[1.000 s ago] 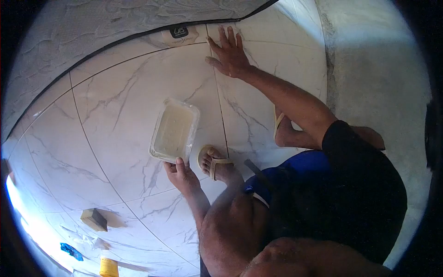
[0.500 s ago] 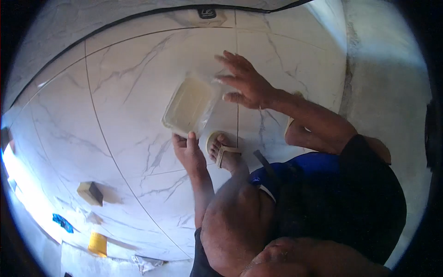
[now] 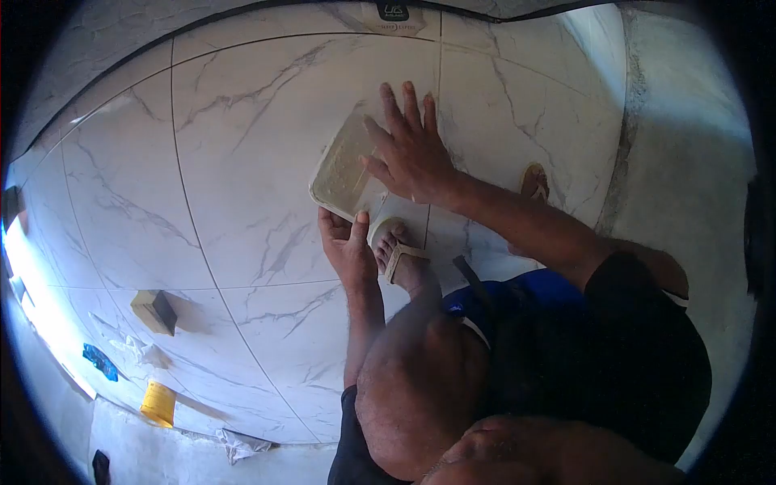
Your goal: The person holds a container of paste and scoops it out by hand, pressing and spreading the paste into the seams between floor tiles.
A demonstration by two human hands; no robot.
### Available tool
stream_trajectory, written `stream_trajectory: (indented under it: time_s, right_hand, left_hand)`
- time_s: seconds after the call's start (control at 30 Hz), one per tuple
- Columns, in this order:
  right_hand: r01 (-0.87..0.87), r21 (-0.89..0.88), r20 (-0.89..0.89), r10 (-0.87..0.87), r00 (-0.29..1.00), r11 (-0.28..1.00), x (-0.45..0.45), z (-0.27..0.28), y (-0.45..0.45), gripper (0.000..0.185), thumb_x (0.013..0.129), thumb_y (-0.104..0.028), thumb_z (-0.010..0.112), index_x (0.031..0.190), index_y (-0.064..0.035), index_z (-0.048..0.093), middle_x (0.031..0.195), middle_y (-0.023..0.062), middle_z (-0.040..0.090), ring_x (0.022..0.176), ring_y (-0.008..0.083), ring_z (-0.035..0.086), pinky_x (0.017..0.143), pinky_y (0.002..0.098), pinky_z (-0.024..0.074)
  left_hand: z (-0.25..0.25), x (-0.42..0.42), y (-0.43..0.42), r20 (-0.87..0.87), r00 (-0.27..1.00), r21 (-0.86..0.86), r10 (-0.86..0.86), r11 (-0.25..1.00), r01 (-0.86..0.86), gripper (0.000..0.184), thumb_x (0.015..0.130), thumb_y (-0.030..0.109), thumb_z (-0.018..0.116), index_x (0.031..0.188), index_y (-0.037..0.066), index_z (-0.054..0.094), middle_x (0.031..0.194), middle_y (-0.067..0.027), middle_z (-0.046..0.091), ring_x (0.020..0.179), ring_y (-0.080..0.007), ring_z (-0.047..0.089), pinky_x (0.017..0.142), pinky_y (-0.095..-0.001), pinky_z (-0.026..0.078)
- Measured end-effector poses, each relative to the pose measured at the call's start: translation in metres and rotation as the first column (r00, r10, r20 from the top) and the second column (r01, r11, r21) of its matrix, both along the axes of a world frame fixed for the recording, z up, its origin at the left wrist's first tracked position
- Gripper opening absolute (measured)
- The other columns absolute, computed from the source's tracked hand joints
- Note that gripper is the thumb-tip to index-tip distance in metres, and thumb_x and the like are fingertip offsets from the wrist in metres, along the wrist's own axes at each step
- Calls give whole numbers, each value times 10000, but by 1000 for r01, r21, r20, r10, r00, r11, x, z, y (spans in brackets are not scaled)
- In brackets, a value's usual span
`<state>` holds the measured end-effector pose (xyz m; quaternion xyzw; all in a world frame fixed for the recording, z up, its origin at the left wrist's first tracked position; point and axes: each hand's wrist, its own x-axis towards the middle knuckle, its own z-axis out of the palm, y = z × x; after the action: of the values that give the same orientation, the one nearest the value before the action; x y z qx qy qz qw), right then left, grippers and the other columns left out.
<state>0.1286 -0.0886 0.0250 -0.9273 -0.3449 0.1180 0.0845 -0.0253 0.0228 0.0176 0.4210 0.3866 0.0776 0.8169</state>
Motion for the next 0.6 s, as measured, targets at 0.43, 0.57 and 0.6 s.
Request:
stream_trajectory:
  time_s: [0.43,0.57,0.6]
  right_hand:
    - [29,-82,12,-28,1000,996,6,-4,5,545,970,-573,494,1294,-167,662,1569,313,227,1463,577,63,1081,792,59]
    - [81,-31,-32,-82,996,996,6,-8,-4,497,958,-553,529,1271,-197,677,1586,288,213,1475,559,47,1084,793,50]
    - [102,-9,-73,-102,992,995,7,-6,-6,478,954,-540,547,1268,-204,678,1588,286,210,1477,556,44,1086,792,48]
  left_hand:
    - [8,5,4,-19,995,6,-94,996,94,789,839,-44,727,1493,-68,286,1455,-208,462,1366,-275,459,1127,-396,379]
    - [15,12,-8,-56,993,29,-101,994,103,728,847,-65,686,1474,-69,316,1443,-198,473,1348,-265,473,1119,-379,383]
    - [15,13,-12,-68,993,40,-95,994,98,681,853,-80,652,1460,-67,344,1421,-188,499,1325,-258,494,1112,-373,384]
